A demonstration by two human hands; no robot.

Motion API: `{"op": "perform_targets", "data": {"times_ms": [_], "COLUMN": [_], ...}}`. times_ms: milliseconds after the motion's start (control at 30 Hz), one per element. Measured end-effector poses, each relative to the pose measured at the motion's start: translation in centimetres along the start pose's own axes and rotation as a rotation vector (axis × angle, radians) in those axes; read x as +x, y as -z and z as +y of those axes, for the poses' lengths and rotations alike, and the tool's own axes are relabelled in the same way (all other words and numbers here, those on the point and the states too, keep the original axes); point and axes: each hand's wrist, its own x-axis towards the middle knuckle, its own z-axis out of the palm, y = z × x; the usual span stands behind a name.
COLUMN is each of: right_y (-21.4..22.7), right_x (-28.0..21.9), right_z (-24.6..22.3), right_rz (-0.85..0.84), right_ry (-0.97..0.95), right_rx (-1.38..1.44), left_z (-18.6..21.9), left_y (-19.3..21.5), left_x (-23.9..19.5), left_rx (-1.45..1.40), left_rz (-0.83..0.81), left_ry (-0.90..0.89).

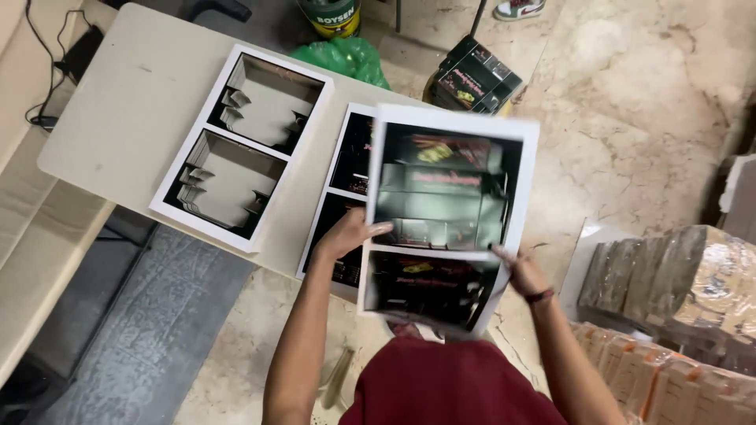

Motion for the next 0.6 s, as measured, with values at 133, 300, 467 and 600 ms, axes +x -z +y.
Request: {"op": "perform_targets", "data": {"times_ms": [133,300,467,600], "right_y": [-2.9,-17.0,-28.9,-23.6], "right_x": [-2.5,-4.1,4.6,1.4], "right_z": [-20.1,-38.0,-30.3,-29.0], "right_rz": [-0.213,-0.942,-1.053,-0.694], "right_ry": [0.364,0.743,0.899,0.799], "right_rx": [-0.37,-1.148,-1.426,-1.129], "left_z": [5.0,-15.5,-14.2,-14.1], "left_y": [-4.1,-16.1,-24.1,-26.9], "left_x": [-11.8,-8.9,-4.0,-3.0], "left_rx": [-0.022,-1.11,-1.381,-1.249], "left_rz": [0.161,0.5,0.58,0.559], "left_ry": [0.041,-0.024,0.078,0.267]}}
